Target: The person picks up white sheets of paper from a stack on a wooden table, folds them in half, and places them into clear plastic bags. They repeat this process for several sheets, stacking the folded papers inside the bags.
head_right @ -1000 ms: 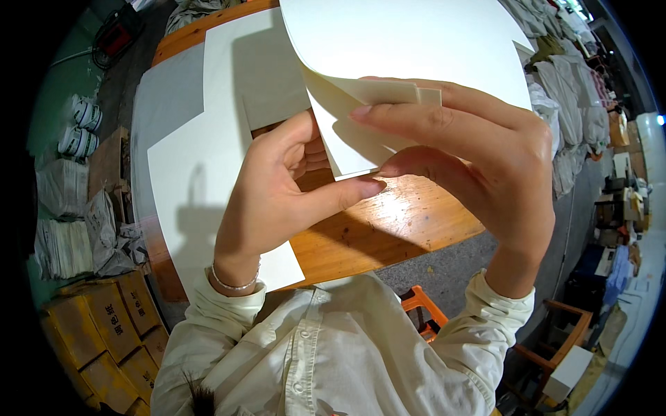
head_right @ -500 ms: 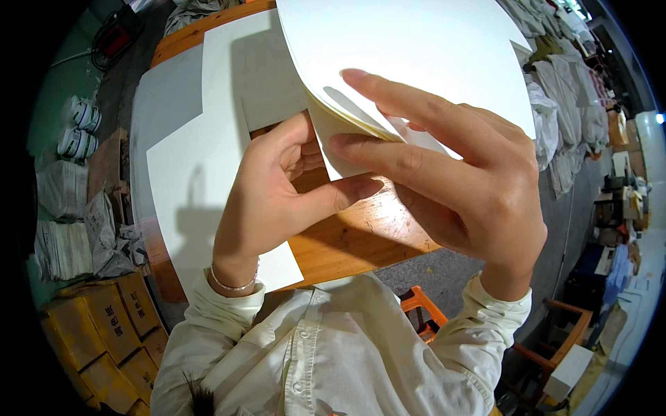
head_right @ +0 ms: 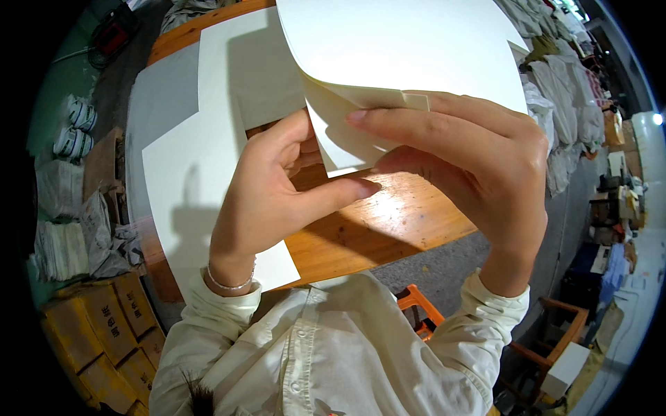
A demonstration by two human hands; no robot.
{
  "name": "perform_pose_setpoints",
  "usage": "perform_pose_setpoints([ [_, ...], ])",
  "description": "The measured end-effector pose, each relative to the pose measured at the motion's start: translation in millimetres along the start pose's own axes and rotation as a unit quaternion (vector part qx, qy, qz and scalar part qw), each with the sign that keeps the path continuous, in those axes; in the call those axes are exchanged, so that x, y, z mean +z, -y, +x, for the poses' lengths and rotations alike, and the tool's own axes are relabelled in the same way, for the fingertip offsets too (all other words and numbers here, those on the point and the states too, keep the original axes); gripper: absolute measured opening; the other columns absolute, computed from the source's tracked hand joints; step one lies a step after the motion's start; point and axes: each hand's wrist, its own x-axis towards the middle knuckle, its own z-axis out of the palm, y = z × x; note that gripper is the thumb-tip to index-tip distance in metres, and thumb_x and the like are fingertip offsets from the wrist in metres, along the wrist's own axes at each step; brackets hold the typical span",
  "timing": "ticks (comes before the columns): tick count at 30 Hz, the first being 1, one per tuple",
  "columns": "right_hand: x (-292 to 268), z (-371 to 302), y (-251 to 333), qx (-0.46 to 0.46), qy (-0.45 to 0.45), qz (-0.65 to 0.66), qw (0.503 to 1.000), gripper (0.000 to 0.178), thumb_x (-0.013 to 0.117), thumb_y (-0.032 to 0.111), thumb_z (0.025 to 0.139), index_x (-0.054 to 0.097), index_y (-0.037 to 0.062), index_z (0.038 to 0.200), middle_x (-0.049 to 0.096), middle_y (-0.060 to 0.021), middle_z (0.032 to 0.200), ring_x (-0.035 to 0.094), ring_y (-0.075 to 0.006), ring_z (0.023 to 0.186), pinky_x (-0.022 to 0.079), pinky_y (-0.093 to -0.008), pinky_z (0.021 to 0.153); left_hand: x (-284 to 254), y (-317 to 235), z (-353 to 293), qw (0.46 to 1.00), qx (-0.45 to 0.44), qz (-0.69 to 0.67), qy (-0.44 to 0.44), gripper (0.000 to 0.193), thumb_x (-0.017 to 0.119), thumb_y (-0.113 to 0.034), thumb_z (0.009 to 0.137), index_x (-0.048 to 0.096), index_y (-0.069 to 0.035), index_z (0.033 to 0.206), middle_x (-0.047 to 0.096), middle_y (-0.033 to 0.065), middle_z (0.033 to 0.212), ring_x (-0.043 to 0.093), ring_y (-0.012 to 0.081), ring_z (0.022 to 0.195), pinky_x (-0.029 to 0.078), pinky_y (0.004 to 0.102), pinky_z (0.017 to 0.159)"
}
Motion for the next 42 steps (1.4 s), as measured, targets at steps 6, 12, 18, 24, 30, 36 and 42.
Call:
perform_pose_setpoints([
  [6, 15, 8, 0, -0.011, -0.115, -0.038, 0.993, 0.027, 0.065, -0.004, 0.070, 0.069, 0.0043, 0.095, 0.068, -0.0141, 0.096, 0.068, -0.0200, 0.073, 0.055, -0.0265, 0.062, -1, -1, -2, 0.999, -0.019, -0.019, -0.030, 0.048, 0.070, 0.006, 0.072, 0.049, 0.004, 0.115, 0.060, 0.0102, 0.110, 0.057, 0.0177, 0.103, 0.045, 0.0327, 0.094],
  [12, 0, 0, 7, -0.040, 0.017, -0.108, 0.993, 0.022, 0.070, 0.007, 0.067, 0.071, 0.0077, 0.089, 0.067, -0.0161, 0.101, 0.068, -0.0218, 0.073, 0.054, -0.0289, 0.062, -1, -1, -1, 1.000, 0.000, -0.019, 0.005, 0.047, 0.069, 0.007, 0.072, 0.050, 0.004, 0.115, 0.060, 0.0101, 0.111, 0.056, 0.0179, 0.107, 0.043, 0.0332, 0.097],
  [18, 7, 5, -1, -0.043, -0.004, -0.064, 0.997, 0.044, 0.077, 0.022, 0.054, 0.070, 0.0067, 0.094, 0.069, -0.0108, 0.091, 0.066, -0.0190, 0.070, 0.052, -0.0267, 0.058, -2, 2, -2, 1.000, 0.000, -0.007, -0.017, 0.047, 0.068, 0.006, 0.072, 0.050, 0.005, 0.115, 0.059, 0.0111, 0.111, 0.056, 0.0187, 0.105, 0.043, 0.0330, 0.096],
  [24, 2, 4, 0, -0.038, 0.006, -0.065, 0.997, 0.042, 0.074, 0.017, 0.056, 0.069, 0.0053, 0.097, 0.070, -0.0094, 0.087, 0.066, -0.0173, 0.069, 0.050, -0.0250, 0.056, -1, -1, -1, 1.000, -0.001, -0.022, -0.006, 0.047, 0.068, 0.006, 0.073, 0.050, 0.005, 0.116, 0.059, 0.0117, 0.111, 0.056, 0.0188, 0.106, 0.044, 0.0332, 0.095],
  [30, 0, 3, -2, -0.032, 0.019, -0.065, 0.997, 0.037, 0.072, 0.010, 0.063, 0.069, 0.0056, 0.099, 0.070, -0.0096, 0.088, 0.066, -0.0164, 0.069, 0.051, -0.0253, 0.057, -2, -4, -2, 0.999, -0.023, -0.018, -0.012, 0.046, 0.070, 0.004, 0.073, 0.051, 0.005, 0.115, 0.060, 0.0114, 0.111, 0.056, 0.0182, 0.104, 0.043, 0.0324, 0.095],
  [36, 4, 1, 1, -0.016, -0.040, -0.131, 0.990, 0.031, 0.064, -0.001, 0.077, 0.065, 0.0050, 0.108, 0.068, -0.0104, 0.098, 0.068, -0.0187, 0.077, 0.055, -0.0287, 0.063, -2, -1, -3, 1.000, 0.007, 0.024, -0.017, 0.045, 0.070, 0.004, 0.074, 0.051, 0.004, 0.115, 0.060, 0.0099, 0.112, 0.056, 0.0179, 0.104, 0.043, 0.0324, 0.095],
  [42, 10, 4, 8, -0.059, -0.063, -0.153, 0.984, 0.028, 0.065, 0.004, 0.076, 0.067, 0.0075, 0.103, 0.069, -0.0106, 0.096, 0.068, -0.0202, 0.078, 0.055, -0.0285, 0.064, -2, -6, -4, 1.000, -0.019, -0.003, -0.011, 0.045, 0.068, 0.005, 0.074, 0.051, 0.004, 0.116, 0.059, 0.0105, 0.112, 0.055, 0.0179, 0.107, 0.043, 0.0331, 0.095],
])
